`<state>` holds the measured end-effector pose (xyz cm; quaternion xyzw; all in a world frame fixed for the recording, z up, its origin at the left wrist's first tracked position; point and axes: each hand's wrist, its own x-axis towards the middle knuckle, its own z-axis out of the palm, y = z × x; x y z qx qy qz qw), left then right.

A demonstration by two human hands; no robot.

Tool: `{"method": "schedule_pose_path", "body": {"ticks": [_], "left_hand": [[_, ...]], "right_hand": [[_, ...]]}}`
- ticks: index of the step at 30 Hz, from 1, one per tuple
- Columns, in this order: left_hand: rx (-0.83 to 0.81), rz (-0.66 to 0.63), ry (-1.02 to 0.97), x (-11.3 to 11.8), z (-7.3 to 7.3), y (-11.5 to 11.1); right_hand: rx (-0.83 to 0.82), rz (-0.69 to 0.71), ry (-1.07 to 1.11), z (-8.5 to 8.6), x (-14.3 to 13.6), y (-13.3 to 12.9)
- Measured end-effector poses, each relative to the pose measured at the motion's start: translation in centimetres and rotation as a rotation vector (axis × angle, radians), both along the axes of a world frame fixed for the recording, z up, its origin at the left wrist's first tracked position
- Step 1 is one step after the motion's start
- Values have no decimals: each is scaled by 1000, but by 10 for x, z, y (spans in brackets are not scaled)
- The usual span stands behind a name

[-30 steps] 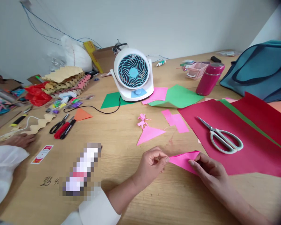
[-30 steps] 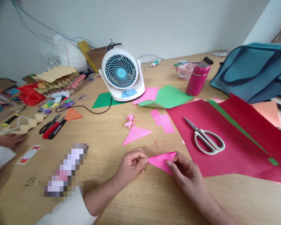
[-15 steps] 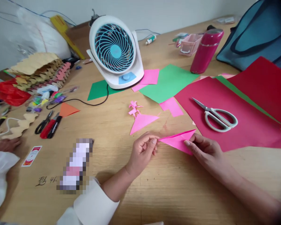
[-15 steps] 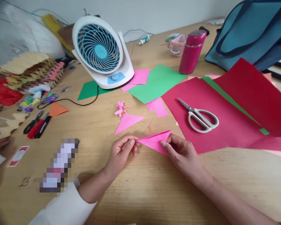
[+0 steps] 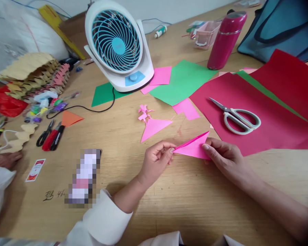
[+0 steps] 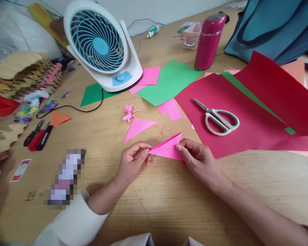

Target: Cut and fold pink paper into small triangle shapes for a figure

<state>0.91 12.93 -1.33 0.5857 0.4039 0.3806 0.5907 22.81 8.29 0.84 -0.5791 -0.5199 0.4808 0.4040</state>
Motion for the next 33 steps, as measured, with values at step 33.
{"method": "schedule_pose_path", "body": {"ticks": [33], "left_hand": [[367, -216, 402, -5, 13, 10]], "right_hand": [[316, 216, -308, -1, 0, -8]]}}
